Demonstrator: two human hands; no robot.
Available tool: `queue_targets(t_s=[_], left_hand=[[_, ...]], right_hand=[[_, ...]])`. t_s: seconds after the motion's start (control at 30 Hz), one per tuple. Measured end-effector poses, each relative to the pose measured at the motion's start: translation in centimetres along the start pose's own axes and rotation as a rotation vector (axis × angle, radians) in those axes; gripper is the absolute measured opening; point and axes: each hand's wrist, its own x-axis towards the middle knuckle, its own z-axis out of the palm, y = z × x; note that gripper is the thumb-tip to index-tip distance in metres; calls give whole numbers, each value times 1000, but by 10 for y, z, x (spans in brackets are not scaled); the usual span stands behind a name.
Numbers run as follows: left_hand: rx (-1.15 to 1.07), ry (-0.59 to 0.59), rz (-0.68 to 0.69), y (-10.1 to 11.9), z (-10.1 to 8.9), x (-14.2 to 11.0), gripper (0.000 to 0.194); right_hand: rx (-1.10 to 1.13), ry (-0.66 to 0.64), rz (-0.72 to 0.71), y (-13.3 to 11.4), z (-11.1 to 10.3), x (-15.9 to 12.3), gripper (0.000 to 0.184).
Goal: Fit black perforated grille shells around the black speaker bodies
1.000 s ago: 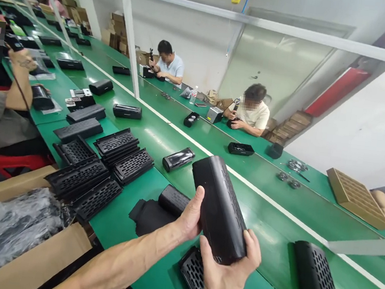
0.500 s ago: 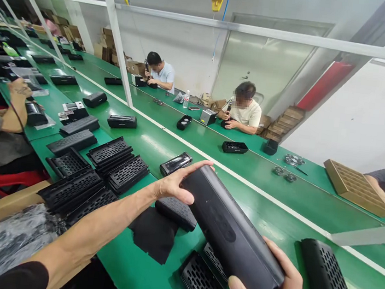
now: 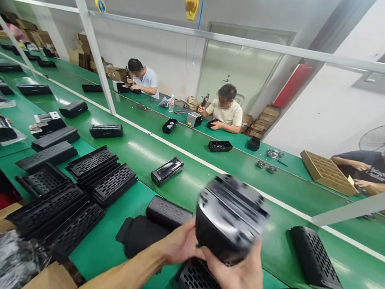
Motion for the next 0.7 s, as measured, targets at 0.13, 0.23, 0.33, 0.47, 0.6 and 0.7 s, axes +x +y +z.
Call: queue_targets(t_s=[0.13,0.23,0.33,0.47,0.6,0.7], left_hand=[[316,95,312,46,0,-22,109],[565,60,292,68,9,-30,117],[678,142,274,65,11,-34,107],[675,166,333,62,2,-43,99],[701,134,345,70,0,-45,97],[726,122,354,71,4,-42,92]], right_hand=[[-395,-76,-437,1,-27,16,92],[-657,-180,-603,7,-35,22,89],[-596,-239,-616,15,-39,22,89],[-249,-195,-302,37,-51,9,109],[114,-204,6,54,-51,-10,98],[246,-141,53,57,-43,-19,90]])
